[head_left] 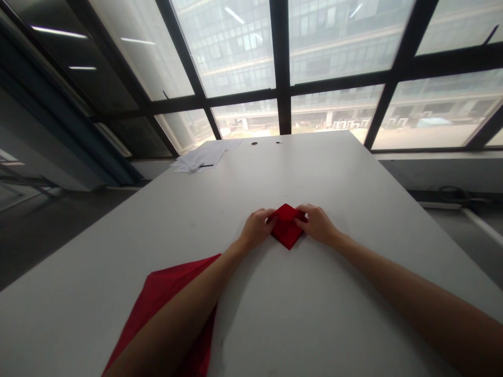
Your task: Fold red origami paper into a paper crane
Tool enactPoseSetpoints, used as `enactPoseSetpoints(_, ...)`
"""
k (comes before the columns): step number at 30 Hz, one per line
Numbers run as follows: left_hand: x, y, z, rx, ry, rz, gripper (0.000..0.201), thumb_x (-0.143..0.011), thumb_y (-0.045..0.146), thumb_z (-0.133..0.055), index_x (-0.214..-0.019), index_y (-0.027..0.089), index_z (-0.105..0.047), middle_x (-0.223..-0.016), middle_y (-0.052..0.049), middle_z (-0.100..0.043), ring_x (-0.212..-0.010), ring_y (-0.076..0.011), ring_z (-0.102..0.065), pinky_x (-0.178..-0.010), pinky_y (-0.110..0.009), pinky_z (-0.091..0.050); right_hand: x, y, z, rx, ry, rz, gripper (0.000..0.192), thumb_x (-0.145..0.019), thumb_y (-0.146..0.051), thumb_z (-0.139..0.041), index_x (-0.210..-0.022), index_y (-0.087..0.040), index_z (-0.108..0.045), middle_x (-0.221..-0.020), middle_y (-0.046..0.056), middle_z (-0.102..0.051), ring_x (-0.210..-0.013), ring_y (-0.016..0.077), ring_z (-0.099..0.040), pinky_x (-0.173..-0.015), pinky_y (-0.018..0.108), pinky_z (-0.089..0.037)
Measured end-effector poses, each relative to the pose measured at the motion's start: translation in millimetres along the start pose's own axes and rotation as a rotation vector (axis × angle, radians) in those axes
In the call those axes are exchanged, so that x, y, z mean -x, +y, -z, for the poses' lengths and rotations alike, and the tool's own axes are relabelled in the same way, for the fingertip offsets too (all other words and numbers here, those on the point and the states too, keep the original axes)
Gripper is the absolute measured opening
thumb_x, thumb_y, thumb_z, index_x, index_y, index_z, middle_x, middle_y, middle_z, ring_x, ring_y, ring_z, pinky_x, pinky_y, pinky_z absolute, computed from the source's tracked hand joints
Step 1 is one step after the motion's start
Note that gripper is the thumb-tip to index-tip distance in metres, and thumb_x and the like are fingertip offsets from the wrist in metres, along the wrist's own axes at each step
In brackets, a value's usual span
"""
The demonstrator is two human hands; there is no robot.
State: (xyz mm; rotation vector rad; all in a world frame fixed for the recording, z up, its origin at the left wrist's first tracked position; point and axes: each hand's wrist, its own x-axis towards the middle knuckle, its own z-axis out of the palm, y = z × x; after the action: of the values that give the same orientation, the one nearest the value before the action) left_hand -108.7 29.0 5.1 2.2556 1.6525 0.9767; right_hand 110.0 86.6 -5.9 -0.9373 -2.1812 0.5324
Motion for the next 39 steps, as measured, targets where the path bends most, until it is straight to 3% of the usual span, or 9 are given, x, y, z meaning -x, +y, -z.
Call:
enactPoseSetpoints(8,0.5,7.9,-0.1,0.083,-0.02,0.052,0.017,-0.087,0.02,-0.055,-0.092,0.017,-0.071,-0.077,-0.002,-0.068,-0.067,-0.0139,-0.055,-0.065,-0.024,-0.043,-0.8,-1.9,-1.7,-0.06,-0.005,-0.034,0.013,-0.081,-0.022,-0.057,-0.068,-0.019,-0.059,-0.062,-0.002,-0.058,-0.058,0.0125,-0.046,-0.057,0.025,-0.033)
enactPoseSetpoints(14,-2.9,3.8,8.0,0.499,-0.105,0.134,0.042,-0.098,0.036,-0.039,-0.126,0.016,-0.063,-0.099,-0.007,-0.071,-0.081,-0.0158,-0.063,-0.072,-0.025,-0.049,-0.7,-1.1,-0.7,-0.167,-0.023,-0.055,0.01,-0.081,-0.021,-0.057,-0.081,-0.018,-0.066,-0.07,0.0,-0.066,-0.062,0.0139,-0.052,-0.06,0.025,-0.038)
enactPoseSetpoints(18,-3.4,-4.2,12.3,0.617,-0.206,0.176,0.051,-0.094,0.04,-0.049,-0.138,0.015,-0.053,-0.099,-0.007,-0.07,-0.079,-0.0154,-0.062,-0.069,-0.024,-0.049,-2.5,-1.3,1.4,-0.302,-0.04,-0.076,0.021,-0.083,-0.023,-0.054,-0.095,-0.017,-0.07,-0.08,0.003,-0.071,-0.068,0.0155,-0.058,-0.063,0.026,-0.042)
enactPoseSetpoints(20,-3.2,-5.8,11.7,0.629,-0.236,0.172,0.053,-0.093,0.042,-0.052,-0.138,0.015,-0.052,-0.099,-0.008,-0.07,-0.077,-0.0151,-0.061,-0.066,-0.024,-0.049,-3.6,-0.7,1.6,-0.332,-0.056,-0.086,0.022,-0.085,-0.025,-0.052,-0.093,-0.017,-0.07,-0.079,0.003,-0.071,-0.068,0.0159,-0.058,-0.062,0.026,-0.043)
enactPoseSetpoints(26,-3.2,0.1,7.1,0.572,-0.275,0.123,0.044,-0.092,0.044,-0.056,-0.122,0.015,-0.066,-0.108,-0.01,-0.071,-0.086,-0.0189,-0.064,-0.074,-0.028,-0.052,-5.8,3.1,-1.5,-0.25,-0.038,-0.083,0.019,-0.083,-0.024,-0.05,-0.07,-0.018,-0.063,-0.064,-0.001,-0.062,-0.059,0.0136,-0.05,-0.056,0.025,-0.037)
enactPoseSetpoints(30,-2.5,2.0,5.7,0.491,-0.253,0.132,0.036,-0.089,0.044,-0.058,-0.098,0.012,-0.072,-0.087,-0.006,-0.071,-0.074,-0.0162,-0.061,-0.065,-0.024,-0.049,-4.6,1.6,-1.7,-0.273,-0.055,-0.061,0.023,-0.086,-0.027,-0.051,-0.066,-0.018,-0.06,-0.061,-0.002,-0.058,-0.059,0.0125,-0.047,-0.056,0.024,-0.035)
enactPoseSetpoints(33,-2.3,1.7,5.1,0.4,-0.222,0.131,0.038,-0.09,0.046,-0.055,-0.077,0.012,-0.069,-0.068,-0.001,-0.062,-0.064,-0.0134,-0.054,-0.058,-0.022,-0.043,-3.8,1.3,-0.7,-0.367,-0.079,-0.068,0.036,-0.092,-0.037,-0.046,-0.065,-0.017,-0.06,-0.06,-0.001,-0.056,-0.057,0.0125,-0.046,-0.054,0.025,-0.034)
enactPoseSetpoints(36,-3.1,2.5,3.4,0.339,-0.189,0.143,0.041,-0.092,0.046,-0.049,-0.069,0.014,-0.061,-0.061,0.002,-0.053,-0.059,-0.0111,-0.046,-0.055,-0.022,-0.036,-4.3,3.1,2.3,-0.514,-0.064,-0.136,0.04,-0.093,-0.04,-0.04,-0.076,-0.016,-0.068,-0.067,0.001,-0.063,-0.058,0.0132,-0.051,-0.053,0.025,-0.038)
enactPoseSetpoints(39,-4.0,3.8,0.6,0.301,-0.152,0.15,0.04,-0.094,0.045,-0.046,-0.07,0.015,-0.057,-0.062,0.003,-0.052,-0.059,-0.0109,-0.043,-0.056,-0.022,-0.034,-4.7,3.8,7.4,-0.638,-0.095,-0.179,0.037,-0.088,-0.035,-0.049,-0.114,-0.016,-0.067,-0.073,0.001,-0.068,-0.06,0.0135,-0.055,-0.055,0.024,-0.043)
